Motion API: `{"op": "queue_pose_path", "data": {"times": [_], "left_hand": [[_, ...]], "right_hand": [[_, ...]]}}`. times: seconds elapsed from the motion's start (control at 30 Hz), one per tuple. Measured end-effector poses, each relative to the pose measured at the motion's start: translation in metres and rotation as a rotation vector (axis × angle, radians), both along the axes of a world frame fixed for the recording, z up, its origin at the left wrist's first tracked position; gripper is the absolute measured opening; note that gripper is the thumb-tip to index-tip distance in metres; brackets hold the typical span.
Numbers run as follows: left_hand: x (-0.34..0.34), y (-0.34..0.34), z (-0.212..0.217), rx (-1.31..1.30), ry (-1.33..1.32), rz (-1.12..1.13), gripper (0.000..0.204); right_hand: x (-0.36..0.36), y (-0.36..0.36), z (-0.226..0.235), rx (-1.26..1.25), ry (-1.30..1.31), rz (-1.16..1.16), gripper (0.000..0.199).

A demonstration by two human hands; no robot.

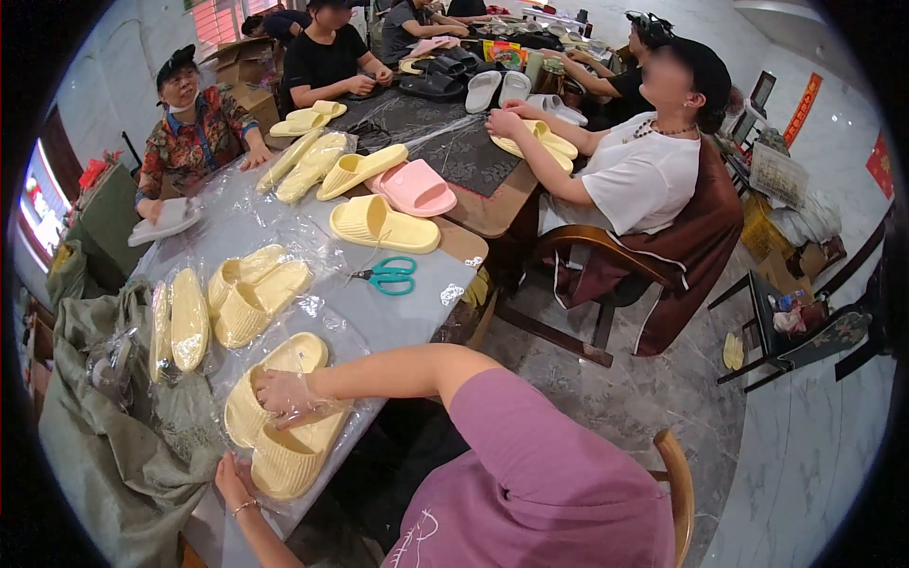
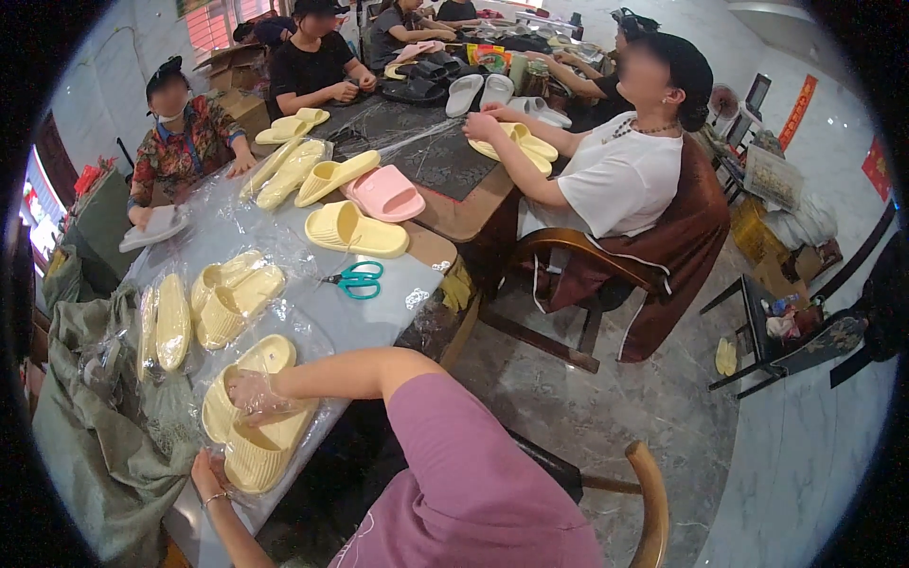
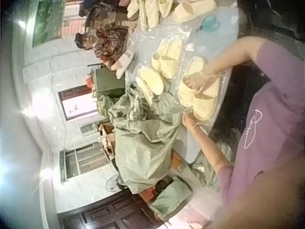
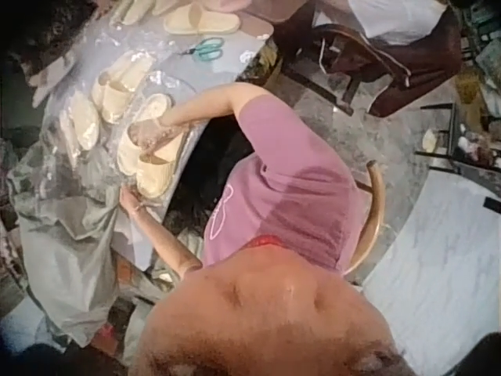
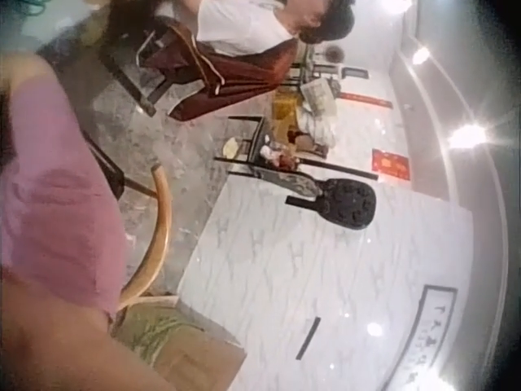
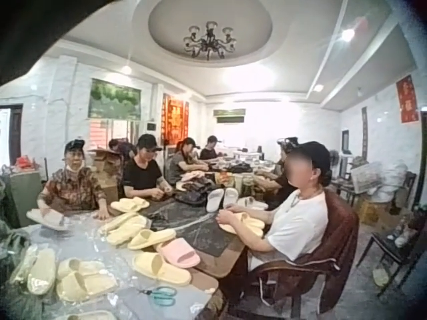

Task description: Packing finished slippers from a large bag into individual plastic bags at a manufacturing table.

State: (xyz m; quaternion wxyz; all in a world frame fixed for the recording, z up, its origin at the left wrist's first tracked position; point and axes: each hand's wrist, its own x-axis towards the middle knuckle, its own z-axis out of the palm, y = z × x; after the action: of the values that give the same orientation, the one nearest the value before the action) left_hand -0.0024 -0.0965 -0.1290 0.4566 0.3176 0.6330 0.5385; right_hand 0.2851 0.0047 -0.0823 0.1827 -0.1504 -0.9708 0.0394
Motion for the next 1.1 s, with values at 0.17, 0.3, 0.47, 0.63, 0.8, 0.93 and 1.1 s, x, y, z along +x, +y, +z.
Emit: {"op": "queue_pose_path", "data": {"times": [0.17,0.3,0.47,0.63,0.8,0.93,1.1], "left_hand": [[-0.007,-0.011,0.001,0.059,0.019,0.050,0.018],[-0.006,-0.021,0.010,0.042,0.078,0.196,0.019],[0.050,-0.006,0.044,0.090,0.304,0.215,0.019],[0.054,-0.008,0.015,0.125,0.412,0.209,0.019],[0.046,-0.012,-0.062,0.564,-0.296,0.316,0.015],[0.060,-0.005,0.012,0.141,0.845,0.201,0.016],[0.058,-0.005,0.042,0.113,0.694,0.179,0.020]], "right_hand": [[0.038,-0.009,0.008,-0.364,0.077,-0.089,0.022],[0.142,-0.039,0.071,-0.093,-0.149,-0.227,0.021],[0.278,-0.035,0.130,-0.195,0.228,-0.779,0.028],[0.172,-0.047,0.169,-0.148,0.459,-0.461,0.036],[0.021,-0.083,0.093,-0.461,0.234,-0.323,0.022],[0.043,-0.068,0.036,-0.363,0.190,-0.454,0.024],[0.113,-0.045,0.022,-0.213,0.203,-0.670,0.024]]}}
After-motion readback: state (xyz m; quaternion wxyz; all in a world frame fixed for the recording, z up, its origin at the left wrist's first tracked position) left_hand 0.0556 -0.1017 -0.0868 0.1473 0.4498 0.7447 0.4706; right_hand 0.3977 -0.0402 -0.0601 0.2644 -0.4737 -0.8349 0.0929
